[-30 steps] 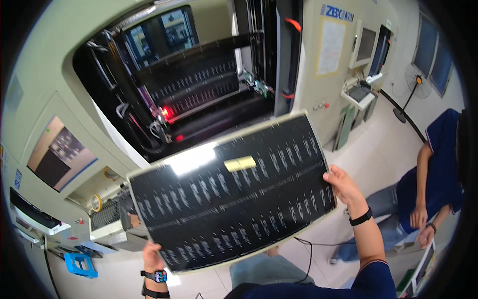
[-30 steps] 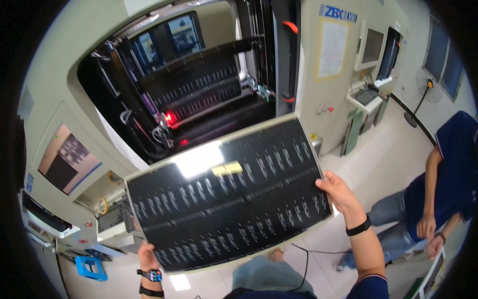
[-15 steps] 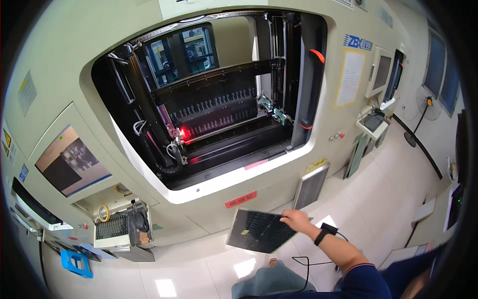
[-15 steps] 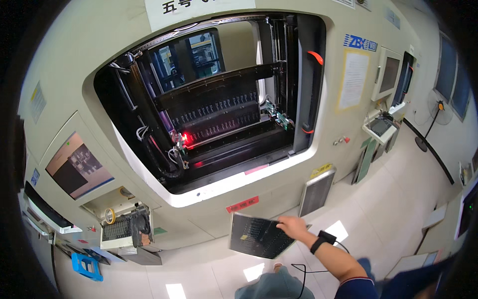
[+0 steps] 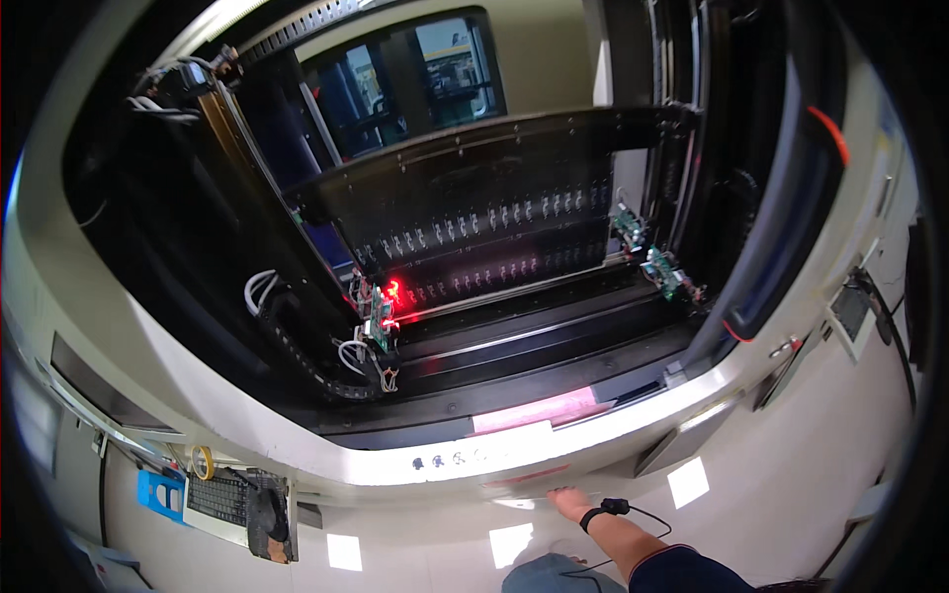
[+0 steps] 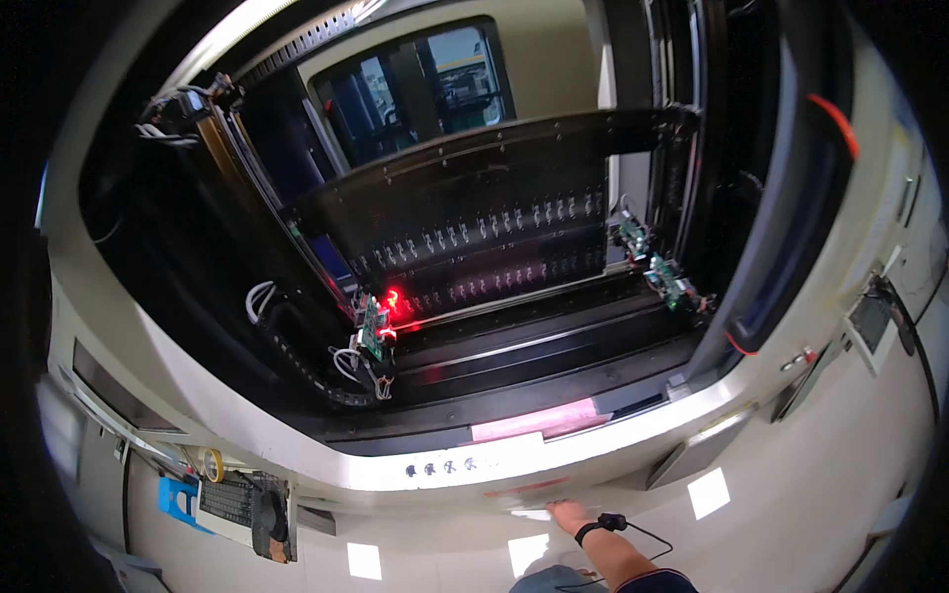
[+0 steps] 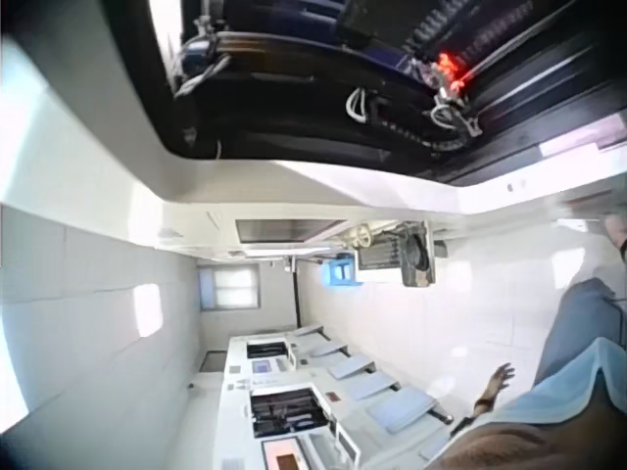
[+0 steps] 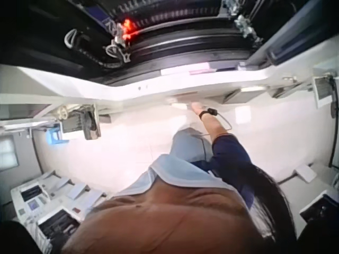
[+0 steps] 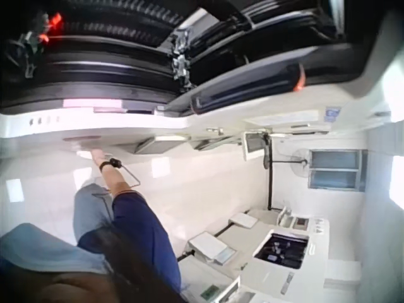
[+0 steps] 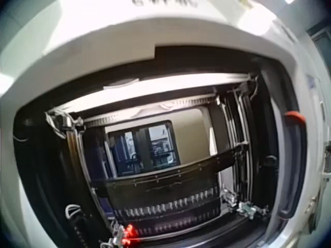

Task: Operating and monitoring industrial PCB fabrication and inspection machines.

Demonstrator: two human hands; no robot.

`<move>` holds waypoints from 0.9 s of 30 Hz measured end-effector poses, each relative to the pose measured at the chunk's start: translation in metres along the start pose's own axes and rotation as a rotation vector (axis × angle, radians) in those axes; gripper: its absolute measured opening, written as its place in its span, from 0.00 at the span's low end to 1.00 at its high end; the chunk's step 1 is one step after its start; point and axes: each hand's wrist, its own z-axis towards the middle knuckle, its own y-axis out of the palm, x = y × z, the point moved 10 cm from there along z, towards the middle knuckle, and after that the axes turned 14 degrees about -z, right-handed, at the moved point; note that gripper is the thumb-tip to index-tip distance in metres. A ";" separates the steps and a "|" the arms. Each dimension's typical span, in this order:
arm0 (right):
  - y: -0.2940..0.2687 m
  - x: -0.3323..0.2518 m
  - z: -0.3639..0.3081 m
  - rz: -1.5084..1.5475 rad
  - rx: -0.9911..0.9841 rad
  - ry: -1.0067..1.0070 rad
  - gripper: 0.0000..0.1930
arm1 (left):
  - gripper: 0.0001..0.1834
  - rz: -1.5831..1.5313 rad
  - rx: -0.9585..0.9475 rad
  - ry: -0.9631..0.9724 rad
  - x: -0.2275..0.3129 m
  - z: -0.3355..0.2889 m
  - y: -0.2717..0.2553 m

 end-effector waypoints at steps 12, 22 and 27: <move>-0.067 0.005 0.001 -0.054 0.114 -0.119 0.11 | 0.27 0.086 0.013 -0.027 -0.021 -0.014 0.078; 0.039 0.008 0.055 -0.148 0.042 0.000 0.12 | 0.21 -0.129 0.256 0.081 -0.002 -0.082 0.121; 0.018 0.011 0.062 0.062 0.183 0.018 0.15 | 0.20 -0.079 0.335 0.050 -0.053 -0.112 0.121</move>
